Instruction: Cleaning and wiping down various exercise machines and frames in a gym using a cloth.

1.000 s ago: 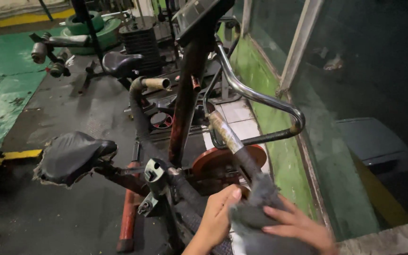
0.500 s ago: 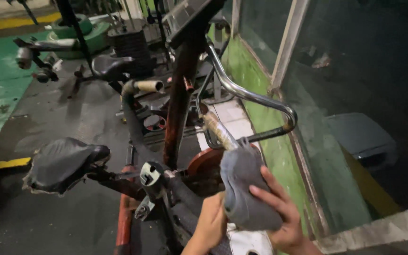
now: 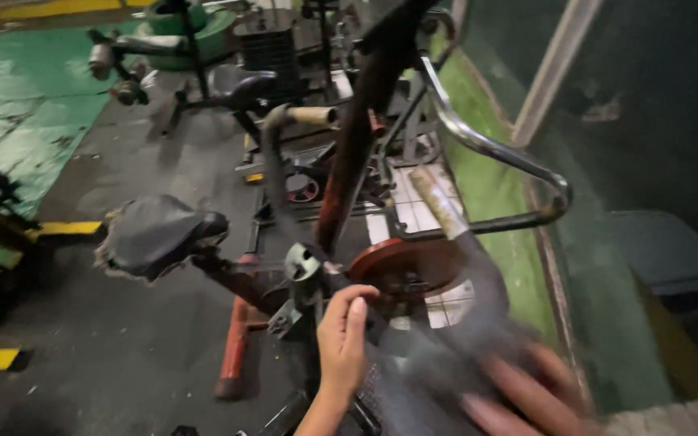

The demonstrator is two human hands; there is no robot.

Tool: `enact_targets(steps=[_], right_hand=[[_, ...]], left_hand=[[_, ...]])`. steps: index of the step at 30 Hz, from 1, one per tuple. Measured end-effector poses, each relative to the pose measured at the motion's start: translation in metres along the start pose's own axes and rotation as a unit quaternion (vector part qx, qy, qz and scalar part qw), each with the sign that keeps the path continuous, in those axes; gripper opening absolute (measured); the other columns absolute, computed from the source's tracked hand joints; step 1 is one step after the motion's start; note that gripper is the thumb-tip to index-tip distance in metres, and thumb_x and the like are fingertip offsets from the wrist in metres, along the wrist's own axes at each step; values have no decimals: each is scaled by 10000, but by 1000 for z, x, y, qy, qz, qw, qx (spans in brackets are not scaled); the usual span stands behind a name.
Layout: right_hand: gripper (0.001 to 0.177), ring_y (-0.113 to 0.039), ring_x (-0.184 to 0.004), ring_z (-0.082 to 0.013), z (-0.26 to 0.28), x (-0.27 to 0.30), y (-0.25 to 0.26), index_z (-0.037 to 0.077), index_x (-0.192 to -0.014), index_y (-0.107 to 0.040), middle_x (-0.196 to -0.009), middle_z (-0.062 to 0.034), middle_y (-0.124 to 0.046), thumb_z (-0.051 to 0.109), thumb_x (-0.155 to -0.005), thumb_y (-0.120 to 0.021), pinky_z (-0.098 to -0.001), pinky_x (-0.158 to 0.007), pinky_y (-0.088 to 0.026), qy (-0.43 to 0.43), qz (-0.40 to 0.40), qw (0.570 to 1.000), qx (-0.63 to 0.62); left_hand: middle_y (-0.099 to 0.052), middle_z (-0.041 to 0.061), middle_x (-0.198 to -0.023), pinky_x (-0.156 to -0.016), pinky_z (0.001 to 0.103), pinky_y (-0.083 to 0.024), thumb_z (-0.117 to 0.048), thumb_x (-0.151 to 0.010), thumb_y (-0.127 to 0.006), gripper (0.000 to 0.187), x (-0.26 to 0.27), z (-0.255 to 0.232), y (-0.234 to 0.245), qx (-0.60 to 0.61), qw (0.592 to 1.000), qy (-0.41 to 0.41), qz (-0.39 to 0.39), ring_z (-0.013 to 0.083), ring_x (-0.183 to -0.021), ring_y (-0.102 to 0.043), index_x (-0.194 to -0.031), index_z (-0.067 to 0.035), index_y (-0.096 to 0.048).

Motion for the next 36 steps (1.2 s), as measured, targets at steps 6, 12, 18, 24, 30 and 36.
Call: enact_targets(steps=[6,12,18,24,30,36], right_hand=[[634,-388,-1470,-456,122,-218,-123,104,-1313,-685,-1527,-138,-523,24,-684,-680,-550,-1203,-312,42,-15,998,33],[603,-475,-1407,-338,108,-126,-240,9,-1352,-603,-1456,-162,-575,47,-753,-653,-599,-1188,-258,146,195,970,10],[681,-550,-1360,-353,154,-191,-208,31,-1343,-613,-1382,-150,-621,-12,-663,-622,-522,-1212,-349,66,168,972,-153],[677,-497,-1373,-423,122,-152,-253,-31,-1402,-545,-1465,-264,-525,-36,-727,-597,-506,-1170,-373,111,137,984,-17],[734,-597,-1266,-330,129,-138,-196,116,-1425,-579,-1403,-137,-613,-49,-710,-591,-414,-1063,-454,-138,307,942,-6],[704,-629,-1270,-348,152,-217,-148,75,-1373,-594,-1350,-159,-642,-62,-684,-630,-431,-1072,-503,-61,76,991,-94]], left_hand=[[-619,85,-1297,-1040,314,-446,-151,-1020,-468,389,29,-4,76,-27,962,-6,-270,180,-1184,-588,-1375,5,-503],[-601,115,-1307,-1086,339,-430,-150,-1054,-479,314,66,21,148,7,947,-7,-320,198,-1220,-580,-1311,8,-563],[-627,100,-1264,-1072,318,-426,-216,-1072,-474,327,77,27,176,-87,930,32,-355,177,-1195,-578,-1268,-2,-625],[-665,96,-1218,-1051,313,-434,-237,-1046,-493,336,58,33,165,-67,962,67,-254,181,-1158,-598,-1247,-7,-632],[-709,113,-1167,-1004,315,-476,-263,-1029,-509,351,64,12,148,-57,982,132,-125,190,-1112,-644,-1207,-11,-677],[-616,127,-1365,-1080,340,-445,-250,-1052,-475,432,30,-12,140,40,989,15,-144,213,-1250,-599,-1403,-5,-531]])
Point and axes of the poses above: each hand's wrist, its own x-axis away from the middle knuckle, its own y-axis out of the back of the hand, z = x × y, the point moved 2 cm from there along -x, towards the middle knuckle
